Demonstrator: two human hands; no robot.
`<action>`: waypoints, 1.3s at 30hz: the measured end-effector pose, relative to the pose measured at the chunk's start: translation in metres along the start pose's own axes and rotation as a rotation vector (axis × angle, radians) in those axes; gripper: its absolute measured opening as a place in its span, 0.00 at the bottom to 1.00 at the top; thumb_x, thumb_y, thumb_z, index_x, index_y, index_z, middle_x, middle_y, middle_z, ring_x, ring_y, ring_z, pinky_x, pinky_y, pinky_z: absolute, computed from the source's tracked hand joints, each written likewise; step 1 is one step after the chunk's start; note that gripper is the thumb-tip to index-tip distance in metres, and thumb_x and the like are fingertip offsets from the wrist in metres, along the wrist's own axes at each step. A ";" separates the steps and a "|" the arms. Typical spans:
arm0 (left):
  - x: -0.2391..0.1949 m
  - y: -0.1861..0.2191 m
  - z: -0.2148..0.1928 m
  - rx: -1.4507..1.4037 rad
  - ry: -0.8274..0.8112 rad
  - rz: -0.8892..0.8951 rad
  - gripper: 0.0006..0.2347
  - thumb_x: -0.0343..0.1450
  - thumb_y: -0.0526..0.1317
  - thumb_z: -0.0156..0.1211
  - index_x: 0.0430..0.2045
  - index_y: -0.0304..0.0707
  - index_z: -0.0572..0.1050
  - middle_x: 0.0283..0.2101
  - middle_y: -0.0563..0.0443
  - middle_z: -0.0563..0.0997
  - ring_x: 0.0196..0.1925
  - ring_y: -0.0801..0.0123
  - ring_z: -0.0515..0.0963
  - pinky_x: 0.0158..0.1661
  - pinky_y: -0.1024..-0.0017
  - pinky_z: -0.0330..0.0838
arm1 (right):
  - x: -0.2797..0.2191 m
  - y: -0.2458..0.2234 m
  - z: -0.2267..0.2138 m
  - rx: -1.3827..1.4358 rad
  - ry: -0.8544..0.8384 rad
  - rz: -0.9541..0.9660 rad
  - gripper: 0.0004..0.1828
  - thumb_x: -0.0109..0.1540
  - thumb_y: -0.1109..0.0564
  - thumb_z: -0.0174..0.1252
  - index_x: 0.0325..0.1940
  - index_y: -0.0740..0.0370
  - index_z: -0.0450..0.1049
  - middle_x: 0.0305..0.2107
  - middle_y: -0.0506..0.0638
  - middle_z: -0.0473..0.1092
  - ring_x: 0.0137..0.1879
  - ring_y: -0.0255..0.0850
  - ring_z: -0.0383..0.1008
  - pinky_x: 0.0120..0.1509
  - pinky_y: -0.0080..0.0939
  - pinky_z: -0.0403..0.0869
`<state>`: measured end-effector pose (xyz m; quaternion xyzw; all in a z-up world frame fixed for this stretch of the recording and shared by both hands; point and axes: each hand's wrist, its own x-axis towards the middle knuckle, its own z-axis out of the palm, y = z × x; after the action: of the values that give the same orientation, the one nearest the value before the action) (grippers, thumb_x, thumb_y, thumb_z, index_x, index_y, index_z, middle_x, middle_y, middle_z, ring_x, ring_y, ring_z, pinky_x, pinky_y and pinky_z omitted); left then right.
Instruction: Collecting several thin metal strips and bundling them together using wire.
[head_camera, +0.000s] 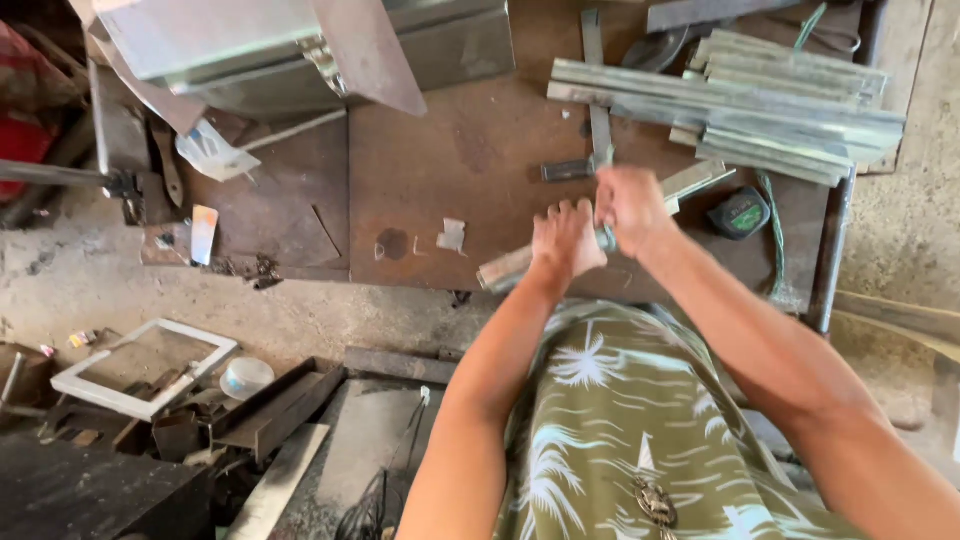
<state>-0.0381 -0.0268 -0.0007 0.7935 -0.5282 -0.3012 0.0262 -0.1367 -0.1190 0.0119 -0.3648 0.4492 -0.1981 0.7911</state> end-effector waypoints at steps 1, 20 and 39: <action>0.003 -0.002 -0.004 -0.023 -0.015 -0.012 0.29 0.54 0.48 0.74 0.46 0.38 0.71 0.51 0.40 0.76 0.57 0.48 0.76 0.53 0.50 0.71 | 0.003 -0.011 0.012 -0.109 -0.004 -0.017 0.18 0.66 0.55 0.53 0.21 0.57 0.63 0.16 0.46 0.59 0.22 0.37 0.56 0.31 0.41 0.60; 0.028 -0.007 0.024 0.085 0.051 0.132 0.18 0.67 0.54 0.60 0.41 0.41 0.75 0.46 0.42 0.80 0.53 0.51 0.79 0.50 0.55 0.74 | -0.007 0.013 -0.001 -0.007 0.043 0.046 0.21 0.69 0.55 0.51 0.21 0.56 0.60 0.16 0.42 0.57 0.23 0.32 0.54 0.29 0.36 0.58; 0.012 0.012 -0.038 0.013 -0.048 0.139 0.42 0.49 0.63 0.77 0.50 0.35 0.68 0.47 0.35 0.78 0.53 0.44 0.78 0.47 0.52 0.75 | 0.008 -0.027 -0.022 0.215 0.098 0.173 0.21 0.68 0.54 0.50 0.21 0.55 0.58 0.14 0.46 0.55 0.23 0.41 0.56 0.40 0.49 0.66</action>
<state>-0.0258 -0.0530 0.0291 0.7475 -0.5845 -0.3142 0.0290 -0.1510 -0.1502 0.0207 -0.2276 0.4931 -0.1938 0.8170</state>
